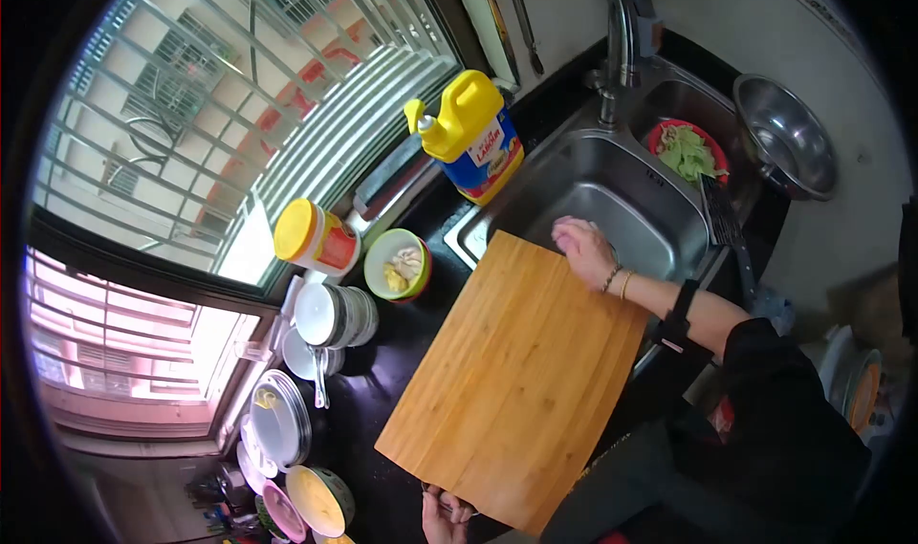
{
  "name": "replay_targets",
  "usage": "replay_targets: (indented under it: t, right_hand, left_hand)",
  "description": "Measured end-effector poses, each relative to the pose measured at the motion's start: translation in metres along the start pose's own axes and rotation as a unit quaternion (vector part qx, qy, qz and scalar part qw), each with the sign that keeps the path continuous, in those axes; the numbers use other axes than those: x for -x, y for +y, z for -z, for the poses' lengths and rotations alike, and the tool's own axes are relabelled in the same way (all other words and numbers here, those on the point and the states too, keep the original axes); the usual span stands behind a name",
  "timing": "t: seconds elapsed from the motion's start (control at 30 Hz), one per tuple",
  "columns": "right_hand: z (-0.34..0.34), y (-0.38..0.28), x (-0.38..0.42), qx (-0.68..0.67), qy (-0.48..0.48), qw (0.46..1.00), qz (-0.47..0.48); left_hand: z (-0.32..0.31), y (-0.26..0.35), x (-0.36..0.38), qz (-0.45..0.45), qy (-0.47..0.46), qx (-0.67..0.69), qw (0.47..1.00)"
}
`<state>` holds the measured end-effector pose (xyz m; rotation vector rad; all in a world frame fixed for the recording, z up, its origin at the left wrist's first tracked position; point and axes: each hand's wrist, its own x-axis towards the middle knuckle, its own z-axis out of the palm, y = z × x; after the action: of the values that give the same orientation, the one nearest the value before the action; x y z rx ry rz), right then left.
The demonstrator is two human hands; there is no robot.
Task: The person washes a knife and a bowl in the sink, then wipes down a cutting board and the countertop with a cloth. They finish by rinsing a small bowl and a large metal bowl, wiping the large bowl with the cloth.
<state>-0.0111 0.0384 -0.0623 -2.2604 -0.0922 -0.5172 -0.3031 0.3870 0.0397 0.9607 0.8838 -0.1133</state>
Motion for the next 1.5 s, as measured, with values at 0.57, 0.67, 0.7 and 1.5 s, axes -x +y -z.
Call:
replay_targets:
  t: [0.57, 0.67, 0.7, 1.5]
  right_hand:
    - [0.061, -0.07, 0.103, -0.129, -0.197, 0.923, 0.304]
    - [0.078, 0.014, 0.098, 0.095, -0.157, 0.977, 0.111]
    - [0.084, 0.027, 0.096, 0.118, -0.112, 0.986, 0.045]
    - [0.073, -0.101, 0.173, -0.033, -0.366, 0.878, 0.307]
  left_hand:
    - [0.012, -0.003, -0.014, 0.03, 0.009, -0.007, 0.999]
    - [0.024, 0.004, -0.004, 0.015, -0.034, 0.024, 0.999]
    - [0.036, 0.005, -0.004, 0.014, -0.004, 0.013, 1.0]
    - [0.182, -0.017, -0.032, -0.447, 0.297, -0.536, 0.652]
